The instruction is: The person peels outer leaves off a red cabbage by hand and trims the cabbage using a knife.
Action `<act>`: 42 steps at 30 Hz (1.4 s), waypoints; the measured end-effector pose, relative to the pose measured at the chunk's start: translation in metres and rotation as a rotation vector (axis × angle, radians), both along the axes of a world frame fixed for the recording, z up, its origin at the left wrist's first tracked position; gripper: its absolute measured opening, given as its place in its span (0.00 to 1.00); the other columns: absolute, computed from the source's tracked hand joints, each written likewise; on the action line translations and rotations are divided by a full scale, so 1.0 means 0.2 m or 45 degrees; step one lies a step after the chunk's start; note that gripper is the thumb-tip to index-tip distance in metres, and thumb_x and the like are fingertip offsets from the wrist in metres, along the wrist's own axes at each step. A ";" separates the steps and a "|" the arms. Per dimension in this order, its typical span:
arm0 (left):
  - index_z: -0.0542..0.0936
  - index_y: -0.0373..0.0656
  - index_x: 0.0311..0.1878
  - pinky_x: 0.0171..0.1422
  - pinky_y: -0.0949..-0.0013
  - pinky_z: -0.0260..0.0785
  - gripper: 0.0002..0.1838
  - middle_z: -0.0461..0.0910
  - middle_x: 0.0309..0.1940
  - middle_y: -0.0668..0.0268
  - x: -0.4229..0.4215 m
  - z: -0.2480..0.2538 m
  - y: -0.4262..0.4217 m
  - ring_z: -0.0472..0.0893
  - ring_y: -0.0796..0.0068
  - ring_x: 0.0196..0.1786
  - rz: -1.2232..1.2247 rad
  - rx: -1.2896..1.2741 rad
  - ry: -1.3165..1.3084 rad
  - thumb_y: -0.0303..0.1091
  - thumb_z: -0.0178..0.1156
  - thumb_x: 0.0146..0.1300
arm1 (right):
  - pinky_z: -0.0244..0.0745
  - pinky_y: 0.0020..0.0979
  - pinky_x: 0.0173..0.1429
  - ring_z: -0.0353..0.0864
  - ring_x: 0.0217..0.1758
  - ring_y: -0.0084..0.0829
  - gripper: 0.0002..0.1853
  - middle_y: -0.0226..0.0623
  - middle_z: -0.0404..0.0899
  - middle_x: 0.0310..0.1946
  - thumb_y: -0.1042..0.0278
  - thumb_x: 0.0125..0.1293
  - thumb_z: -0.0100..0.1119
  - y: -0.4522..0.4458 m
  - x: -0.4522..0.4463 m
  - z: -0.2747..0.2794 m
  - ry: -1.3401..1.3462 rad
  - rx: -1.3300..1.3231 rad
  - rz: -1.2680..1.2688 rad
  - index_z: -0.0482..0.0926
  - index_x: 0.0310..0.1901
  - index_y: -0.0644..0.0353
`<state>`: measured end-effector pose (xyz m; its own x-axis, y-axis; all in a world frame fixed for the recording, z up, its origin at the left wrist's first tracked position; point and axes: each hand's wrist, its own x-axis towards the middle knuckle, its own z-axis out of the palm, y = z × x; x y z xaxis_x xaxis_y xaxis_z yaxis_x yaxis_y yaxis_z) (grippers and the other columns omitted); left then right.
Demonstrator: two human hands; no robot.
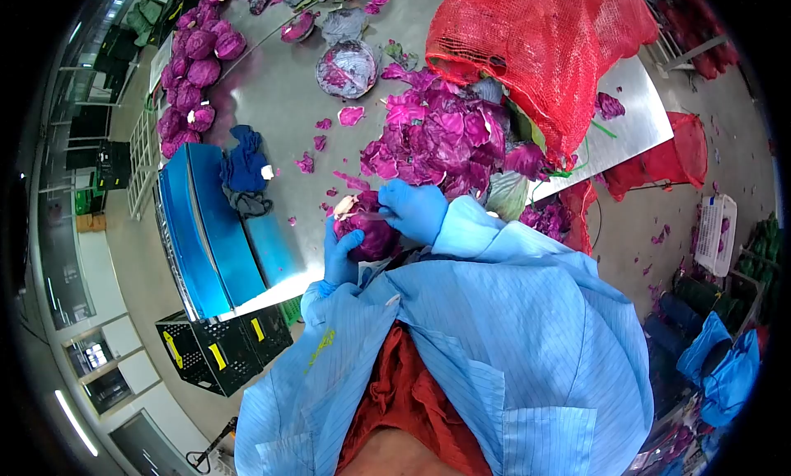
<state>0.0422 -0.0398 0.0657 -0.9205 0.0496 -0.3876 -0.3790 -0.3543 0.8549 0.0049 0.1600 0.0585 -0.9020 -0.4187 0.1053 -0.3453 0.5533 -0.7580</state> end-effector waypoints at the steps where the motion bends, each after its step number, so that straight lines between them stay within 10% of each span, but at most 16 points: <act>1: 0.67 0.40 0.65 0.66 0.60 0.67 0.40 0.73 0.58 0.58 0.00 -0.01 0.00 0.74 0.62 0.60 -0.003 -0.004 0.002 0.32 0.68 0.45 | 0.75 0.38 0.36 0.81 0.36 0.40 0.17 0.37 0.74 0.36 0.63 0.54 0.67 0.00 0.01 0.04 -0.002 0.173 -0.009 0.78 0.45 0.54; 28: 0.61 0.39 0.70 0.70 0.62 0.63 0.50 0.70 0.61 0.58 -0.01 0.09 -0.17 0.71 0.65 0.64 -0.512 -0.217 0.102 0.28 0.73 0.39 | 0.77 0.43 0.33 0.81 0.29 0.44 0.06 0.40 0.79 0.28 0.64 0.52 0.65 0.13 -0.16 0.04 0.181 -0.179 -0.229 0.79 0.28 0.55; 31: 0.62 0.40 0.70 0.70 0.62 0.63 0.49 0.70 0.62 0.59 -0.02 0.09 -0.17 0.71 0.64 0.64 -0.469 -0.041 -0.008 0.28 0.71 0.40 | 0.78 0.42 0.41 0.82 0.36 0.45 0.24 0.44 0.79 0.35 0.55 0.51 0.72 0.17 -0.25 0.04 0.150 -0.160 -0.278 0.81 0.49 0.54; 35: 0.63 0.40 0.69 0.70 0.61 0.63 0.46 0.71 0.61 0.58 -0.02 0.05 -0.17 0.72 0.63 0.63 -0.409 0.001 -0.047 0.32 0.70 0.42 | 0.77 0.38 0.50 0.80 0.46 0.41 0.51 0.45 0.74 0.46 0.59 0.47 0.77 0.11 -0.16 0.20 -0.245 -0.126 0.126 0.58 0.73 0.47; 42: 0.63 0.39 0.68 0.70 0.61 0.62 0.43 0.71 0.60 0.59 -0.02 0.02 -0.12 0.72 0.64 0.63 -0.443 0.119 -0.092 0.31 0.67 0.44 | 0.77 0.37 0.45 0.79 0.43 0.42 0.40 0.40 0.74 0.44 0.56 0.56 0.69 -0.01 -0.06 0.10 -0.142 -0.127 0.412 0.63 0.71 0.43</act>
